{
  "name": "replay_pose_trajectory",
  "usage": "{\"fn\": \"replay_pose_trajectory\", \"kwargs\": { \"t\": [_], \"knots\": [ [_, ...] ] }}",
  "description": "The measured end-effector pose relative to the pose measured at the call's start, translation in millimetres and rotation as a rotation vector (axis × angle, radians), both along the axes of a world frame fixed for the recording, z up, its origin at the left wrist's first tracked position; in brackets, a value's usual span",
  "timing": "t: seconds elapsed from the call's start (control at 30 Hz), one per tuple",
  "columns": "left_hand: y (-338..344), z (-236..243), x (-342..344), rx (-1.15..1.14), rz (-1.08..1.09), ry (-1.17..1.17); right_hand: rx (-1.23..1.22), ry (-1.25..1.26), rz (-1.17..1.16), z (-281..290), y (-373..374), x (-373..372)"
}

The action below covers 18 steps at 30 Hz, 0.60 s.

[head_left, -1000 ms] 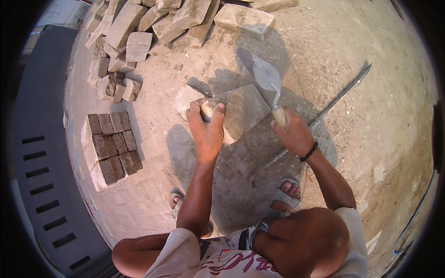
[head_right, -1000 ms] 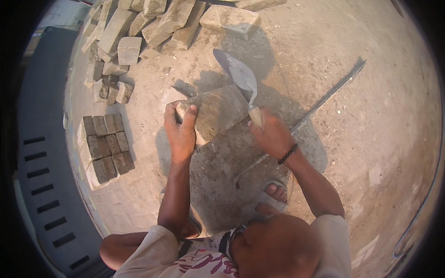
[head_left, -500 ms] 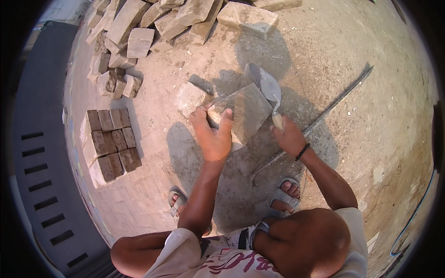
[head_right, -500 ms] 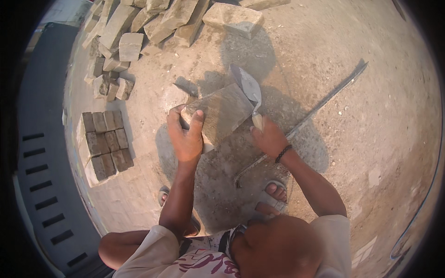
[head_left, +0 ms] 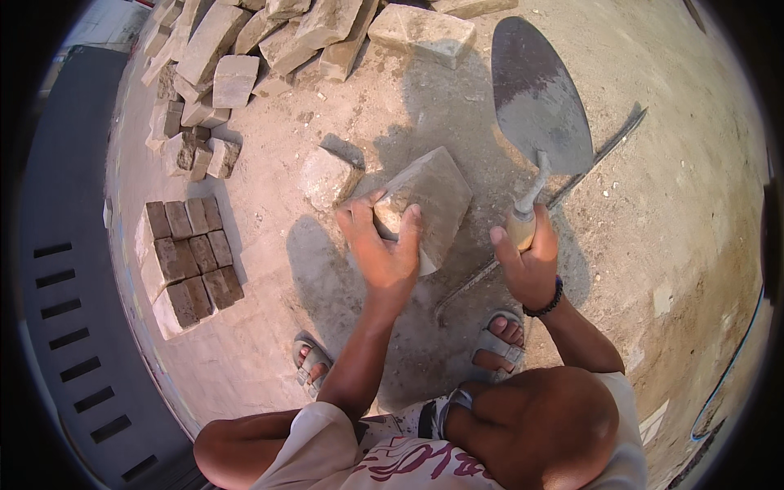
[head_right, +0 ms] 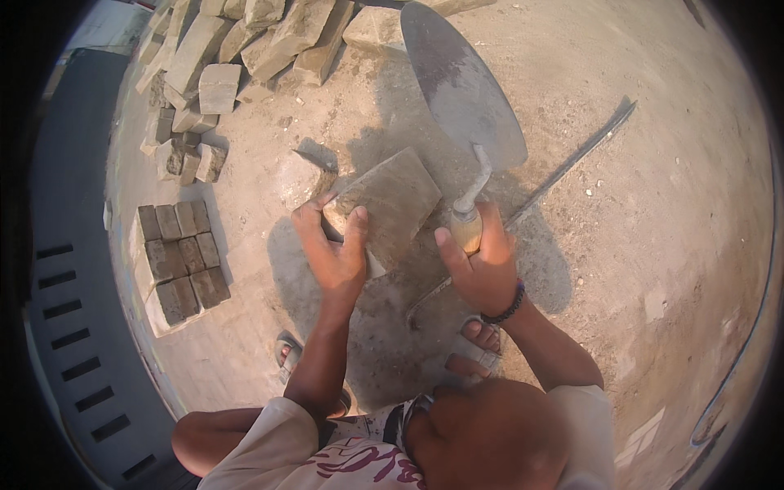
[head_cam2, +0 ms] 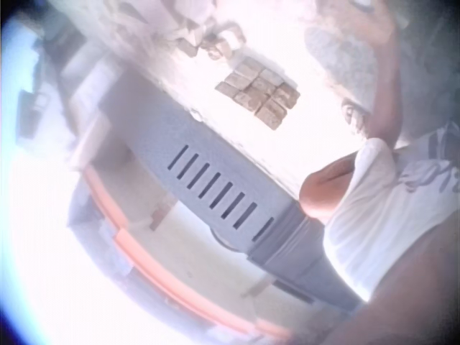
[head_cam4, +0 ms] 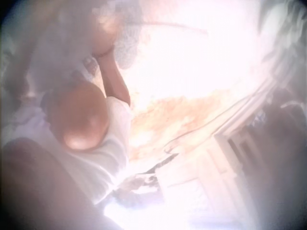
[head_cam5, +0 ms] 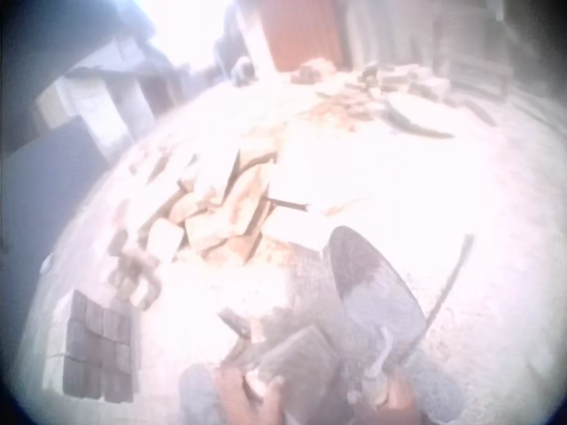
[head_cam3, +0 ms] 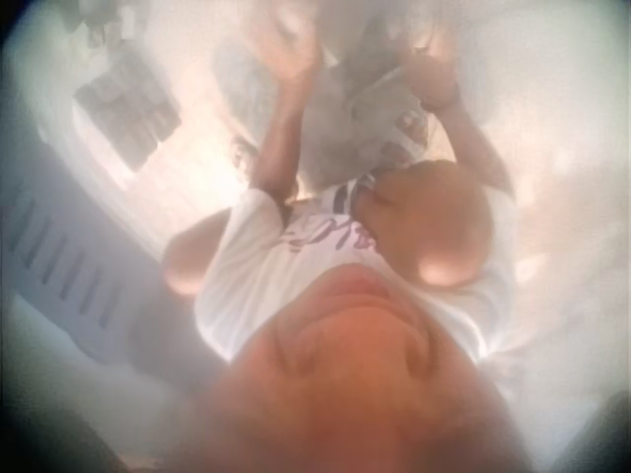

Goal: The person repeatedly picks up rectangular stone blocks and uses a chisel and hammer to chip and shape their edges. The person works on multiple blocks one at a time, rotating them to access different sides, and places finished pieces aside.

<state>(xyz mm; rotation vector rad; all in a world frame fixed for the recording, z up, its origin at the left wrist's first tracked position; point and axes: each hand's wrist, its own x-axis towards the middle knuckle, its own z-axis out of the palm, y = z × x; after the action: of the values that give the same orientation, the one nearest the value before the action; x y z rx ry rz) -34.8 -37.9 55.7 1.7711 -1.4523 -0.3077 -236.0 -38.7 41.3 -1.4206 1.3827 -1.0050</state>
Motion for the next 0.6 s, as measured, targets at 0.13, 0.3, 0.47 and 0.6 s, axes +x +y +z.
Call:
{"fn": "replay_pose_trajectory", "kwargs": {
  "t": [0.13,0.3,0.47,0.6],
  "knots": [
    [-13,4,-24,-0.028,-0.036,0.025,0.124,0.380,0.219,-59,-18,-21],
    [2,-1,-4,0.004,-0.007,0.036,0.027,-0.103,0.041,-24,5,-3],
    [-6,-2,-29,-0.049,-0.022,0.099,0.091,0.249,0.171,-49,-15,-33],
    [12,-6,-1,-0.030,0.030,0.005,0.123,-0.043,0.142,-22,2,2]
  ]
}}
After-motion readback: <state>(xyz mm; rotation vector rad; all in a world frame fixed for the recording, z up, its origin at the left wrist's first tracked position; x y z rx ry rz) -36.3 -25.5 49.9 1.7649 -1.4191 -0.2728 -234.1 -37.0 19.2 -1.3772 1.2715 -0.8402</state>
